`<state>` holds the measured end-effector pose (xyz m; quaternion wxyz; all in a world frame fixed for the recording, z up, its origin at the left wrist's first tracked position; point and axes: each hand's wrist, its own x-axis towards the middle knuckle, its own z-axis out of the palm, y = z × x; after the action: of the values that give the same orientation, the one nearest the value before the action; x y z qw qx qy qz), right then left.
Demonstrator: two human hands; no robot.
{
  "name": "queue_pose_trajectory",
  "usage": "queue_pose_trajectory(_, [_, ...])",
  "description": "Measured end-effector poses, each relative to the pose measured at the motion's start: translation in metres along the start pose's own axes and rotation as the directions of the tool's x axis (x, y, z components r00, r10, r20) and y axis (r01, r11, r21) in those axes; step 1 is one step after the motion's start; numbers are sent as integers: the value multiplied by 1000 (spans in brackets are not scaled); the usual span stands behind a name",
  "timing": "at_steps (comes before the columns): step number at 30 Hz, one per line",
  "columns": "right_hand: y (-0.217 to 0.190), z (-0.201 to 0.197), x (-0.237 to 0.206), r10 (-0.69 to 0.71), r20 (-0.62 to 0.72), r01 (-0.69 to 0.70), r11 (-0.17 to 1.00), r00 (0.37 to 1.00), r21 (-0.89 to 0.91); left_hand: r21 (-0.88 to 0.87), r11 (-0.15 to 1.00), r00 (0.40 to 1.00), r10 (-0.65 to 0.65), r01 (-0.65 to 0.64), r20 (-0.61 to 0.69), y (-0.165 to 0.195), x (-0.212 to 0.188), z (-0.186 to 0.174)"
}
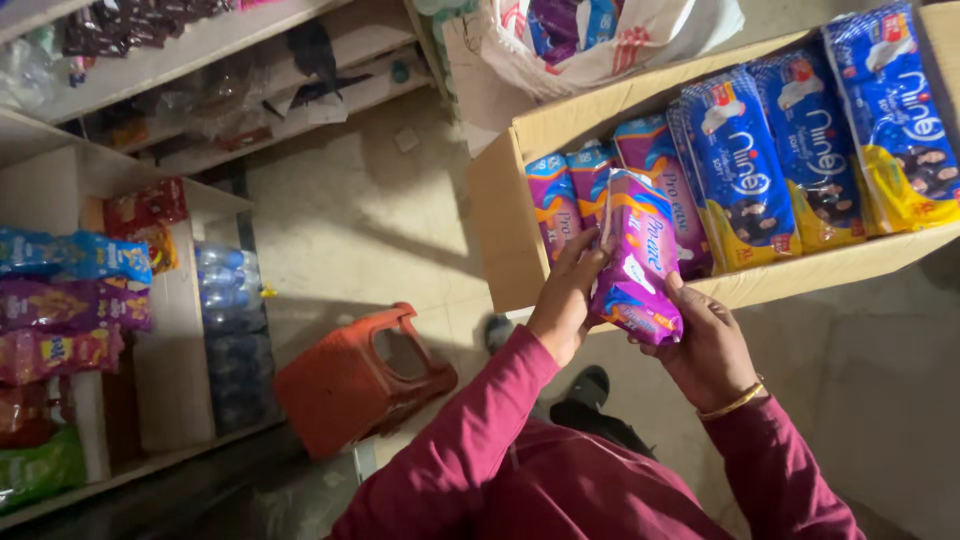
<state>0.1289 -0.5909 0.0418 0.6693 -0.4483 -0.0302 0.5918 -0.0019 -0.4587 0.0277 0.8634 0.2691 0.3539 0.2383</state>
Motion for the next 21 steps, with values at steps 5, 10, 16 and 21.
queue_pose_trajectory(5, [-15,25,-3,-15,-55,11,997,998,-70,-54,997,995,-55,60,87,28,-17,14])
queue_pose_trajectory(10, [-15,50,1,0,-53,-3,999,999,-50,-6,993,989,-120,121,81,60,-20,8])
queue_pose_trajectory(16, [0,68,21,11,-132,-31,988,991,-148,-83,986,981,-129,142,146,75,-9,-26])
queue_pose_trajectory(21, [16,73,31,-192,-259,23,843,947,-538,69,997,982,19,-33,190,66,11,-54])
